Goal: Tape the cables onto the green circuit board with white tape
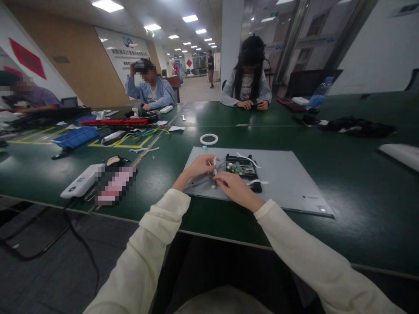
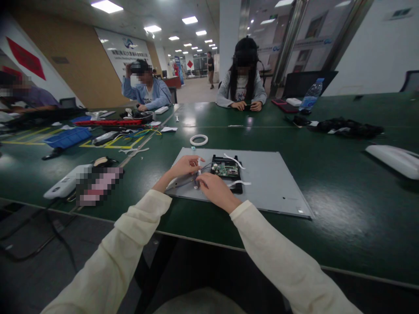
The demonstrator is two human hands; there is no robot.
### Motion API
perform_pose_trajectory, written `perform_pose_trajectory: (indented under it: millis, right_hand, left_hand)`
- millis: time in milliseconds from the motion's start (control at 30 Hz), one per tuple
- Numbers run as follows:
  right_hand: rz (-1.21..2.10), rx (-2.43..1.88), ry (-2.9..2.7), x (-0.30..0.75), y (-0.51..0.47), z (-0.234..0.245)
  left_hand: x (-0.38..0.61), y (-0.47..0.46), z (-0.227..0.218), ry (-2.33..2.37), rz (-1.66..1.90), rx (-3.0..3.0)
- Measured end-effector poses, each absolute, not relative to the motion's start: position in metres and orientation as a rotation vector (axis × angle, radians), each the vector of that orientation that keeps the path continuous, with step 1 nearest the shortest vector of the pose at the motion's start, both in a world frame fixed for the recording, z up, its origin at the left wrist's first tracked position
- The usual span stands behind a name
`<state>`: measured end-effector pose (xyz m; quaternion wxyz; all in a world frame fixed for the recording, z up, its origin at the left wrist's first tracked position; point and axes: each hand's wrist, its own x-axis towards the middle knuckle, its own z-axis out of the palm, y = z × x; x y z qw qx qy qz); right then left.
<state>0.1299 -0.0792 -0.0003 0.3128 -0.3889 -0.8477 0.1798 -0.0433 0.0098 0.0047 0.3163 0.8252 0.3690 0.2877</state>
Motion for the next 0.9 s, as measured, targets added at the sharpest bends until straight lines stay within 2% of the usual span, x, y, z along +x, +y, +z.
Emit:
perform_pose_trajectory:
  millis: [900]
  right_hand:
    - [0.496, -0.993, -2.283, 0.1299, -0.0787, -0.0024]
  left_hand:
    - [-0.0465, 0.0111, 0.0038, 1.197, 0.543, 2.691]
